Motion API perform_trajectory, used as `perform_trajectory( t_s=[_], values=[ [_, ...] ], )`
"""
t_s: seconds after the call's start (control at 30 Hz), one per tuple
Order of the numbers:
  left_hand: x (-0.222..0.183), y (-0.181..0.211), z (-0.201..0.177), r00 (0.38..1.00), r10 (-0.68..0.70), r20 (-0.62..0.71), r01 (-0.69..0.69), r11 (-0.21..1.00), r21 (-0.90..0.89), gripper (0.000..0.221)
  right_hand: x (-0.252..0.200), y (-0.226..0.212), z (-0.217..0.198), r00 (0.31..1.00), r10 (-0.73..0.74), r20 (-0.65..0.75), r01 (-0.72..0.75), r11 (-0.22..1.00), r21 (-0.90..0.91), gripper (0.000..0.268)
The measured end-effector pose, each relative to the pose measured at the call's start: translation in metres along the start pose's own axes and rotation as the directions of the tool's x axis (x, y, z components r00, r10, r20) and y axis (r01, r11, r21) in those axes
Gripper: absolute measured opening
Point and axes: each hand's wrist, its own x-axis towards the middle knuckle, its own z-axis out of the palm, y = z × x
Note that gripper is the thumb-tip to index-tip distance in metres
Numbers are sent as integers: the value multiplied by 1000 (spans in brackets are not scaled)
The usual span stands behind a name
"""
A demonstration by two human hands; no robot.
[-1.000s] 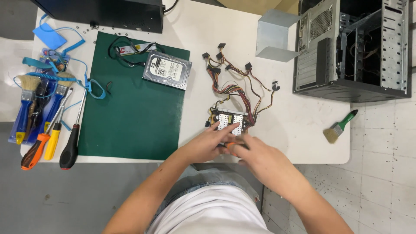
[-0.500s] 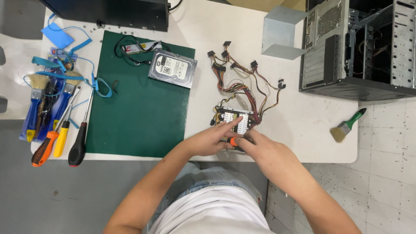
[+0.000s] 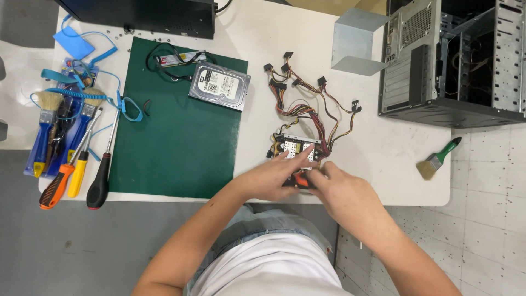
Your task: Disassembling a computer power supply unit by removing screws and opening the casing to access internal components.
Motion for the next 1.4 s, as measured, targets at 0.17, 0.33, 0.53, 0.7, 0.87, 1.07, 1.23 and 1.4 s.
perform_trajectory(
  t_s=[0.17,0.33,0.53,0.7,0.87,1.07,1.23,1.4],
  values=[
    [8,-43,25,972,32,-231,-24,999,39,94,10,11,8,987,29,-157,-27,1000,16,50],
    [3,-21,9,993,-26,-113,19,998,-63,81,1,-1,-25,994,-109,-11,109,980,164,37],
    [6,-24,21,985,82,-154,-92,994,-62,96,16,10,27,981,85,-177,-85,996,9,46],
    [6,-37,24,990,-9,-140,9,1000,-2,76,-1,-5,-37,998,-42,49,37,996,83,43],
    [4,-58,36,988,-24,-153,21,1000,-19,60,7,3,1,995,-52,82,43,994,102,27],
    [10,-69,53,966,-10,-257,1,999,-32,64,9,-2,4,978,202,48,-207,966,154,54],
    [7,-41,26,970,-83,-227,72,996,-56,37,-2,8,-2,995,-79,60,60,958,279,59],
    [4,-40,42,985,23,-170,-42,993,-110,60,5,16,51,968,89,-234,-116,988,-105,49]
  ],
)
